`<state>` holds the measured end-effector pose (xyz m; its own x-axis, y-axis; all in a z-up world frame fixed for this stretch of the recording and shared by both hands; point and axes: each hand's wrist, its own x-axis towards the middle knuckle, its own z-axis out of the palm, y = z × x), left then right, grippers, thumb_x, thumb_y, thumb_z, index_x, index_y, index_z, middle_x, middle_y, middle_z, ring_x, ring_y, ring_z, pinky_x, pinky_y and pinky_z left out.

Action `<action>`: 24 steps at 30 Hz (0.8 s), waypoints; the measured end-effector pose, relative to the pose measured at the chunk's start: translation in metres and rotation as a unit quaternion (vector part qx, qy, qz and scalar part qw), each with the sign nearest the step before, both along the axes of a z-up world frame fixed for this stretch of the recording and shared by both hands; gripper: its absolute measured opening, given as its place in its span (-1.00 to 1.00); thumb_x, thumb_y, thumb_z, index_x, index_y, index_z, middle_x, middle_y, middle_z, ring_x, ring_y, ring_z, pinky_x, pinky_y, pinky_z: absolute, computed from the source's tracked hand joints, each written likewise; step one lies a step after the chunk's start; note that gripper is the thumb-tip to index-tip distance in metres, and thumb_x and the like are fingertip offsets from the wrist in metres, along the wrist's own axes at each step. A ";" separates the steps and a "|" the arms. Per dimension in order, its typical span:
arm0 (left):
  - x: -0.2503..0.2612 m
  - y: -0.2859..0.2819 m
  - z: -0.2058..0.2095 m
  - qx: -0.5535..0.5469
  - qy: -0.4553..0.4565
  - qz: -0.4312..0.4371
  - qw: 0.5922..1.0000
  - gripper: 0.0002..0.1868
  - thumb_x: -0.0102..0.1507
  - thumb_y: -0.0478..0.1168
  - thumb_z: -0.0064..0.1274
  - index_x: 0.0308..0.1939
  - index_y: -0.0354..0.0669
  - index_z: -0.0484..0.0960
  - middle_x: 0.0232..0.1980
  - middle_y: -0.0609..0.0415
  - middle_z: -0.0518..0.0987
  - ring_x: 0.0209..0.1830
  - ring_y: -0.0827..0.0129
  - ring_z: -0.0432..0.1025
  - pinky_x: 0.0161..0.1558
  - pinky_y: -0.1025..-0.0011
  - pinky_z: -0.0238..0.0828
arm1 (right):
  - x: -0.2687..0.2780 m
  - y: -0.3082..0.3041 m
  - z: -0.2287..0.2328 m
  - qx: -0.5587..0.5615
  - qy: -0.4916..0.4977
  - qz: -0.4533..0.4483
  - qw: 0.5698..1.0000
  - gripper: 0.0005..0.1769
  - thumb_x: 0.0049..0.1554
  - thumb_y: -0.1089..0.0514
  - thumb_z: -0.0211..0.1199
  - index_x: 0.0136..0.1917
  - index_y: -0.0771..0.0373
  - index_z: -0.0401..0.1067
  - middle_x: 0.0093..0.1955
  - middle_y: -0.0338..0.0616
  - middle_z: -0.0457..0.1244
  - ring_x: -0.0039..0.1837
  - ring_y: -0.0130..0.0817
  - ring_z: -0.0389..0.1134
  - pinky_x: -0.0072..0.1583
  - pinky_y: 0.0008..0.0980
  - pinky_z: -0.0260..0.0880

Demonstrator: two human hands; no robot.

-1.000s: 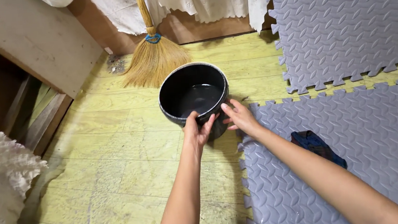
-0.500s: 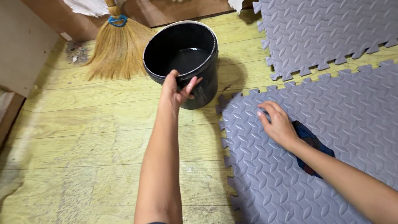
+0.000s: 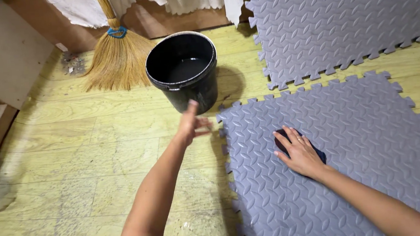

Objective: The person sweeps a wooden floor with a straw broom, moving a plastic stool and foam mats to access corners. They then wash a cloth in a bucket of water and wipe the foam mats on the floor.

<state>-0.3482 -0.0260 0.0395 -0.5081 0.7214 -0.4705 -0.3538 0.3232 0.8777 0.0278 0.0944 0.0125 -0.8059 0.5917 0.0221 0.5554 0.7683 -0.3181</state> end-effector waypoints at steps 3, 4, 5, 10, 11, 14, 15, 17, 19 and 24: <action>0.036 -0.003 -0.054 -0.201 0.243 -0.208 0.926 -0.12 0.10 0.19 0.18 0.38 -0.20 0.32 0.01 -0.31 0.67 -0.19 0.02 0.64 -0.09 -0.11 0.68 | 0.019 -0.002 -0.003 -0.036 0.005 0.028 0.999 -0.15 0.12 -0.11 0.24 0.59 -0.04 0.00 0.66 0.02 -0.18 0.62 0.07 -0.11 0.50 0.09 -0.06; 0.054 -0.007 -0.076 -0.172 0.355 -0.272 0.878 -0.24 0.13 0.18 0.24 0.22 -0.27 0.46 -0.03 -0.29 0.68 -0.11 -0.01 0.62 -0.01 0.00 0.62 | 0.024 -0.003 -0.004 -0.050 0.001 0.025 0.998 -0.13 0.11 -0.09 0.25 0.60 -0.06 -0.02 0.67 -0.01 -0.17 0.62 0.05 -0.10 0.51 0.08 -0.05; 0.073 -0.013 -0.092 -0.139 0.462 -0.329 0.812 -0.34 0.15 0.17 0.29 0.06 -0.33 0.61 -0.06 -0.27 0.68 -0.03 -0.04 0.59 0.07 0.12 0.56 | 0.029 -0.004 -0.004 -0.065 -0.003 0.022 0.998 -0.12 0.10 -0.06 0.26 0.60 -0.08 -0.03 0.67 -0.04 -0.17 0.62 0.03 -0.09 0.51 0.06 -0.04; 0.153 -0.052 -0.074 -0.135 0.521 -0.246 0.806 -0.15 -0.01 -0.06 0.49 0.27 -0.16 0.40 0.23 -0.31 0.35 0.23 -0.16 0.27 0.15 0.04 0.36 | 0.035 -0.042 0.002 -0.087 -0.005 0.058 0.995 -0.19 0.07 -0.05 0.28 0.55 -0.11 0.11 0.62 -0.15 -0.05 0.59 -0.06 0.02 0.53 -0.04 0.06; 0.156 -0.057 -0.062 -0.129 0.543 -0.241 0.794 -0.13 -0.06 -0.07 0.51 0.24 -0.17 0.41 0.21 -0.27 0.37 0.23 -0.13 0.27 0.14 0.02 0.34 | 0.035 -0.055 0.004 -0.098 -0.021 0.074 0.992 -0.24 0.09 -0.05 0.27 0.54 -0.14 0.15 0.61 -0.19 -0.01 0.58 -0.09 0.04 0.53 -0.05 0.08; 0.152 -0.052 -0.036 -0.106 0.585 -0.226 0.772 -0.11 -0.15 -0.08 0.54 0.17 -0.23 0.42 0.16 -0.17 0.41 0.22 -0.07 0.30 0.13 0.00 0.30 | 0.005 -0.076 0.006 -0.056 -0.072 0.078 0.993 -0.28 0.11 -0.09 0.25 0.54 -0.23 0.23 0.53 -0.18 0.03 0.54 -0.15 0.05 0.50 -0.02 0.03; 0.155 -0.054 -0.033 -0.101 0.580 -0.225 0.777 -0.13 -0.14 -0.09 0.53 0.14 -0.26 0.43 0.14 -0.18 0.42 0.21 -0.07 0.32 0.12 0.01 0.31 | -0.016 -0.073 0.002 -0.031 -0.013 0.074 0.997 -0.32 0.12 -0.06 0.24 0.51 -0.17 0.25 0.53 -0.15 0.05 0.53 -0.12 0.06 0.48 0.01 0.02; 0.151 -0.058 -0.034 -0.066 0.573 -0.209 0.789 -0.17 -0.15 -0.11 0.53 0.10 -0.32 0.46 0.13 -0.19 0.44 0.18 -0.07 0.34 0.13 0.05 0.32 | -0.067 -0.063 -0.014 0.018 0.107 0.067 0.992 -0.40 0.12 0.00 0.22 0.44 -0.06 0.30 0.51 -0.08 0.09 0.52 -0.06 0.07 0.44 0.07 0.01; 0.150 -0.067 -0.040 -0.010 0.563 -0.185 0.805 -0.19 -0.17 -0.12 0.54 0.05 -0.37 0.50 0.14 -0.23 0.46 0.16 -0.09 0.35 0.15 0.09 0.33 | -0.123 -0.038 -0.032 0.035 0.164 0.069 0.983 -0.44 0.16 0.04 0.17 0.44 -0.01 0.32 0.56 -0.09 0.09 0.55 -0.07 0.07 0.51 0.10 -0.07; 0.148 -0.068 -0.048 0.011 0.566 -0.179 0.804 -0.08 -0.22 -0.11 0.55 0.11 -0.48 0.49 0.17 -0.30 0.46 0.16 -0.12 0.35 0.17 0.13 0.29 | -0.215 0.030 -0.049 0.028 0.181 0.055 0.981 -0.46 0.22 0.11 0.15 0.47 0.11 0.30 0.52 0.01 0.13 0.57 0.01 0.07 0.54 0.04 -0.05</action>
<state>-0.2001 -0.0936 -0.0083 -0.3594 0.9187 0.1637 0.7892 0.2056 0.5787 -0.1872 0.1247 -0.0361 -0.7985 0.4902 0.3494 0.3256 0.8399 -0.4342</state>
